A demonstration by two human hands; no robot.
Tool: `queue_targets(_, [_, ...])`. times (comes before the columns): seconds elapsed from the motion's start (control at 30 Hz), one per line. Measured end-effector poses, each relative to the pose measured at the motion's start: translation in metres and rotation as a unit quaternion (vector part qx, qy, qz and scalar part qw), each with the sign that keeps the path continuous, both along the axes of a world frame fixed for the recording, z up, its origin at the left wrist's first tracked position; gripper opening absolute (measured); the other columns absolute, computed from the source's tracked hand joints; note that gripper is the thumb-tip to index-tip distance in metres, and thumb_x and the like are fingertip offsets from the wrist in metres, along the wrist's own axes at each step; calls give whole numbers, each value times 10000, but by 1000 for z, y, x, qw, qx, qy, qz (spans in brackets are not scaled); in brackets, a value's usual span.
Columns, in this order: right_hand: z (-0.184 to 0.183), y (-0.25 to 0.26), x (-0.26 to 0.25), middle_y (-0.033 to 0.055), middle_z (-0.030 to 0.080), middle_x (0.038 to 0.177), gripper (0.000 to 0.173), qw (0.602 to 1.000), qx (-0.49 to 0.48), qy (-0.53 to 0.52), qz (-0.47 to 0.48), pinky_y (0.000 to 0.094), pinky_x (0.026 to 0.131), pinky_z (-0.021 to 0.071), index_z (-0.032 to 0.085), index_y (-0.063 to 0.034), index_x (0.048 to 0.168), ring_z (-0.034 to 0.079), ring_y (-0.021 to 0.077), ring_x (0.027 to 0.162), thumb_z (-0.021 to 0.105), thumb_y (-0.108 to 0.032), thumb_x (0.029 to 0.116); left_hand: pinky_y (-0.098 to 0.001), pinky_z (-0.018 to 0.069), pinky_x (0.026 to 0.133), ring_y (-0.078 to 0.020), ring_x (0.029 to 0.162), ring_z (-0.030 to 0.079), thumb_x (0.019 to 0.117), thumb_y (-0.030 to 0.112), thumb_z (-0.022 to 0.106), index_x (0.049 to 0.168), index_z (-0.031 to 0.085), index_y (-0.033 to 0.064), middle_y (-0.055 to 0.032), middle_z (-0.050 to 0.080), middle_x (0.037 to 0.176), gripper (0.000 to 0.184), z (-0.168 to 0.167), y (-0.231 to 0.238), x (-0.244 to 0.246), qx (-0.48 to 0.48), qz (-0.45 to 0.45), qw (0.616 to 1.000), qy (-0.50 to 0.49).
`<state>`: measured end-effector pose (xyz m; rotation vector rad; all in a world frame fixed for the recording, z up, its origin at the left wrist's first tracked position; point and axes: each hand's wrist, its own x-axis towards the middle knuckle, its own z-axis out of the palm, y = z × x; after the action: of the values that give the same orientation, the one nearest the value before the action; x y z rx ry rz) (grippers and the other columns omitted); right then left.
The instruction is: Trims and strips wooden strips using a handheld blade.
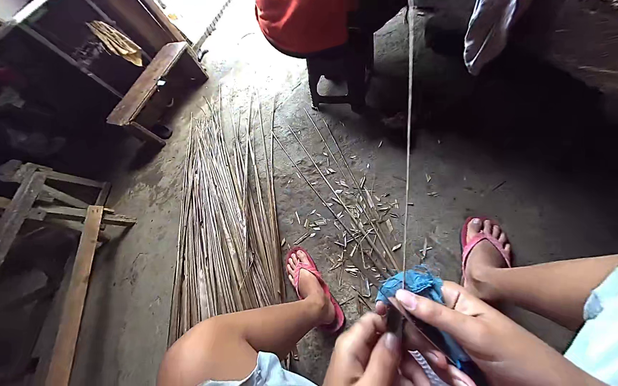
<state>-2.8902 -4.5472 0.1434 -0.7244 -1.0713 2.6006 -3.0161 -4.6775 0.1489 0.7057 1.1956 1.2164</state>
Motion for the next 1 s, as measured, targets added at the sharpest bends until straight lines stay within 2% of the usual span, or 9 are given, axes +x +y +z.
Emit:
queue_targets(0.03, [1,-1,0,-137,568,612,253,1000,6,-3,-9,118,440,435,625,-141,1010,500,-53,466,382,-114,1078,-187,555,544,-7,597,641,1091,55,303,1095,524,21,36,697,790,224,-1,7,1,14,16,1000,-3])
queue_targets(0.1, [6,0,3,-139,563,632,237,998,43,-40,-19,123,453,449,590,-120,1049,507,-45,479,358,-77,1072,-151,470,493,20,516,551,1083,25,354,1068,569,-69,-10,660,699,235,-3,12,1,63,35,990,118])
queue_targets(0.17, [10,-1,10,-144,591,709,204,994,90,-59,7,132,512,474,559,-121,1035,537,-48,545,375,-35,1048,-164,464,500,-20,495,544,1032,-20,431,1014,630,-143,-89,656,659,235,-4,11,-2,108,59,949,290])
queue_targets(0.27, [10,-5,18,-145,646,730,232,996,56,-40,62,146,536,494,572,-172,951,581,-39,574,409,-18,1011,-170,472,524,-63,510,564,928,-49,521,896,666,-124,-119,639,632,166,-2,8,-5,128,99,889,428])
queue_targets(0.37, [6,-10,19,-143,672,723,247,996,26,-23,80,143,517,495,579,-198,934,600,-38,567,440,-6,1001,-182,500,591,-96,587,630,857,-37,586,813,694,-91,-139,675,670,129,-1,6,-3,130,116,862,475])
queue_targets(0.47, [6,-12,17,-119,676,705,250,997,5,-39,70,143,512,501,587,-180,926,606,-26,555,452,20,992,-183,498,598,-105,610,641,858,-23,601,797,698,-70,-134,676,674,124,-3,3,-1,131,120,840,512])
queue_targets(0.67, [10,-11,8,-91,655,676,254,994,-57,-73,63,130,486,471,581,-154,930,576,-22,521,423,34,994,-200,527,636,-141,650,684,855,-7,615,772,697,-35,-126,694,679,120,-5,0,5,132,122,762,622])
queue_targets(0.8, [11,-12,3,-79,652,671,235,993,-47,-98,43,133,478,474,581,-130,939,572,-14,510,435,49,984,-212,517,598,-151,616,668,865,-1,616,779,705,-18,-116,692,676,125,-9,-1,10,116,125,722,670])
queue_targets(1.0, [6,-13,-4,-41,669,647,221,988,-40,-150,-2,128,454,480,578,-102,938,584,2,480,442,63,992,-222,487,562,-158,591,631,834,28,641,797,731,4,-87,668,654,100,-16,-2,12,97,119,701,696])
